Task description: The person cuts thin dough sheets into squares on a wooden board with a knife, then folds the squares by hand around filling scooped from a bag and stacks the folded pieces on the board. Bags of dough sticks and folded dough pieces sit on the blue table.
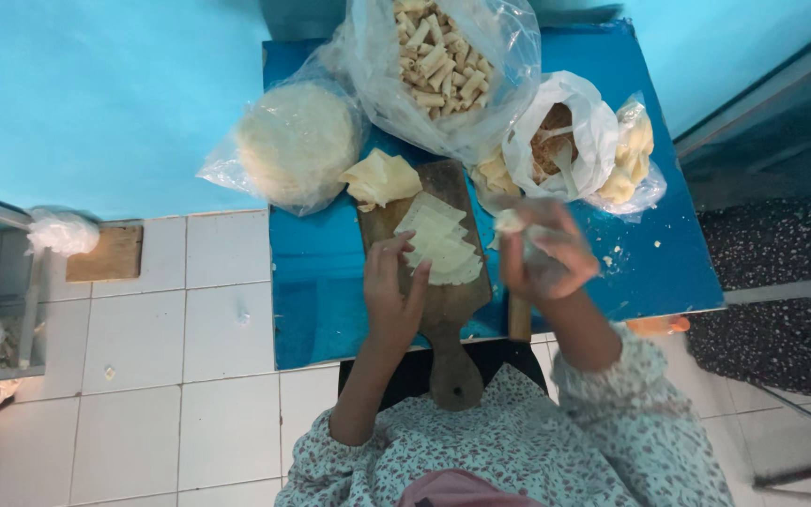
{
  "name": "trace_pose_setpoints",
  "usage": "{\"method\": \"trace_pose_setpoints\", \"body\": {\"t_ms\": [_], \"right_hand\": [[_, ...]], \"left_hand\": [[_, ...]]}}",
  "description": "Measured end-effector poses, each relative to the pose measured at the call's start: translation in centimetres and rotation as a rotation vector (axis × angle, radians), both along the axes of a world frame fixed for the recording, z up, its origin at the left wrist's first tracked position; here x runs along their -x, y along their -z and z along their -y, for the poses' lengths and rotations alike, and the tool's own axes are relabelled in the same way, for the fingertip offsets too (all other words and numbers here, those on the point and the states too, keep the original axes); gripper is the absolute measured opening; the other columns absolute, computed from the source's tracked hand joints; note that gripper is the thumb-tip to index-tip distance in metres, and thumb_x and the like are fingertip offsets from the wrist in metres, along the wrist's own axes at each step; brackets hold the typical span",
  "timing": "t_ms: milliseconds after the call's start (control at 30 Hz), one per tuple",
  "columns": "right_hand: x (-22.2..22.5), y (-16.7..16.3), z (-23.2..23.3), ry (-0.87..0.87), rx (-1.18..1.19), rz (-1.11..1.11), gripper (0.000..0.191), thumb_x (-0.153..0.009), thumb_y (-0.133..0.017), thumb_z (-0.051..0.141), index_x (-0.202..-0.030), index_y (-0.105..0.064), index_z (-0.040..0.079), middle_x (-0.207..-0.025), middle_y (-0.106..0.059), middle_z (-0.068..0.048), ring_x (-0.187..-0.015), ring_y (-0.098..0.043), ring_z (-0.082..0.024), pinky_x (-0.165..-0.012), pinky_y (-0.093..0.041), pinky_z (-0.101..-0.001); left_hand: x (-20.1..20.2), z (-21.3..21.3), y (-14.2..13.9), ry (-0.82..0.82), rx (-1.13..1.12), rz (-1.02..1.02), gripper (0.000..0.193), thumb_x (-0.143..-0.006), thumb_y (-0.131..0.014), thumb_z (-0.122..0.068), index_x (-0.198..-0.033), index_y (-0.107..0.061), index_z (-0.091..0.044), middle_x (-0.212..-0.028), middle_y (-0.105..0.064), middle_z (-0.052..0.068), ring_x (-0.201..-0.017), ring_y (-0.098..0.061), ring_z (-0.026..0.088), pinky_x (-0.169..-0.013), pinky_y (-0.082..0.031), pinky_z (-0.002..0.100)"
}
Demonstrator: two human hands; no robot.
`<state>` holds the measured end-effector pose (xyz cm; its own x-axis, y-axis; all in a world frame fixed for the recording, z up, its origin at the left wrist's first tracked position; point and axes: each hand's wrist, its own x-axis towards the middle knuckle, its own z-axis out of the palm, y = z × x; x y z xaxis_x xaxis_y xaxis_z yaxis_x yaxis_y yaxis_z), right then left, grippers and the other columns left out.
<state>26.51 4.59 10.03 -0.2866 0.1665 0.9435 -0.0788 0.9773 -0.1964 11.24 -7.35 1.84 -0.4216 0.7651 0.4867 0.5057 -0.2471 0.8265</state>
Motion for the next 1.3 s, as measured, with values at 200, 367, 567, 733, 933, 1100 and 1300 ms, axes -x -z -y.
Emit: {"method": "trace_pose_setpoints", "body": {"t_ms": [200, 367, 567, 733, 933, 1100, 1300], "right_hand": [[2.5, -6.4, -5.9, 0.550, -0.125, 0.309, 0.047, -0.088, -0.076, -0.001, -0.130, -0.054, 0.001, -0.133, -0.061, -0.027, -0.107, -0.067, -0.044, -0.092, -0.057, -0.0458], [-2.3, -4.3, -6.6, 0.647, 0.551, 0.354, 0.036, -0.101, -0.079, 0.008, -0.130, -0.059, 0.005, -0.116, -0.074, -0.012, -0.096, -0.077, -0.025, -0.082, -0.060, -0.0375], [-7.0, 2.1, -7.2, 0.811, 0.400, 0.783, 0.060, -0.066, -0.093, 0.011, -0.118, -0.063, 0.002, -0.101, -0.069, -0.021, -0.081, -0.069, -0.039, -0.063, -0.053, -0.0466], [-7.8, 5.1, -8.6, 0.747, 0.566, 0.571, 0.041, -0.082, -0.080, -0.004, -0.118, -0.060, 0.002, -0.104, -0.068, -0.021, -0.082, -0.071, -0.036, -0.069, -0.056, -0.0426], [-6.9, 5.6, -9.4, 0.748, 0.457, 0.272, 0.028, -0.094, -0.071, -0.008, -0.116, -0.058, 0.001, -0.102, -0.075, -0.016, -0.085, -0.076, -0.030, -0.068, -0.058, -0.0373], [-6.0, 5.8, -9.3, 0.729, 0.412, 0.237, 0.032, -0.101, -0.064, -0.009, -0.130, -0.053, 0.001, -0.109, -0.077, -0.017, -0.092, -0.077, -0.028, -0.073, -0.059, -0.0351], [-6.7, 5.8, -9.0, 0.651, 0.609, 0.122, 0.030, -0.104, -0.059, -0.009, -0.131, -0.049, 0.002, -0.107, -0.078, -0.016, -0.082, -0.078, -0.021, -0.066, -0.060, -0.0285]], "left_hand": [[-0.3, -0.5, 0.3, -0.099, 0.018, -0.198, 0.028, -0.096, -0.072, -0.017, -0.121, -0.065, -0.005, -0.111, -0.061, 0.014, -0.105, -0.060, 0.033, -0.088, -0.046, 0.045], [-0.4, -0.4, 0.7, -0.097, 0.083, -0.257, 0.027, -0.096, -0.073, -0.018, -0.119, -0.066, -0.006, -0.110, -0.059, 0.014, -0.104, -0.059, 0.033, -0.087, -0.046, 0.046], [-0.6, -0.3, 0.7, -0.085, 0.101, -0.270, 0.028, -0.094, -0.073, -0.018, -0.119, -0.066, -0.006, -0.112, -0.060, 0.014, -0.106, -0.059, 0.033, -0.087, -0.045, 0.047], [-0.5, -0.3, 0.6, -0.086, 0.096, -0.271, 0.028, -0.094, -0.073, -0.017, -0.119, -0.066, -0.007, -0.113, -0.060, 0.013, -0.107, -0.059, 0.033, -0.087, -0.045, 0.046], [-0.4, -0.3, 1.1, -0.090, 0.131, -0.278, 0.026, -0.095, -0.073, -0.018, -0.118, -0.066, -0.007, -0.112, -0.060, 0.012, -0.105, -0.059, 0.032, -0.086, -0.045, 0.046], [-0.8, 0.8, 1.4, -0.229, 0.214, -0.399, 0.032, -0.092, -0.074, -0.026, -0.115, -0.065, -0.007, -0.114, -0.060, 0.013, -0.107, -0.057, 0.035, -0.088, -0.043, 0.048], [-1.5, 1.8, 1.5, -0.299, 0.336, -0.526, 0.035, -0.089, -0.075, -0.034, -0.110, -0.065, -0.008, -0.114, -0.058, 0.013, -0.106, -0.054, 0.034, -0.087, -0.040, 0.049]]}}
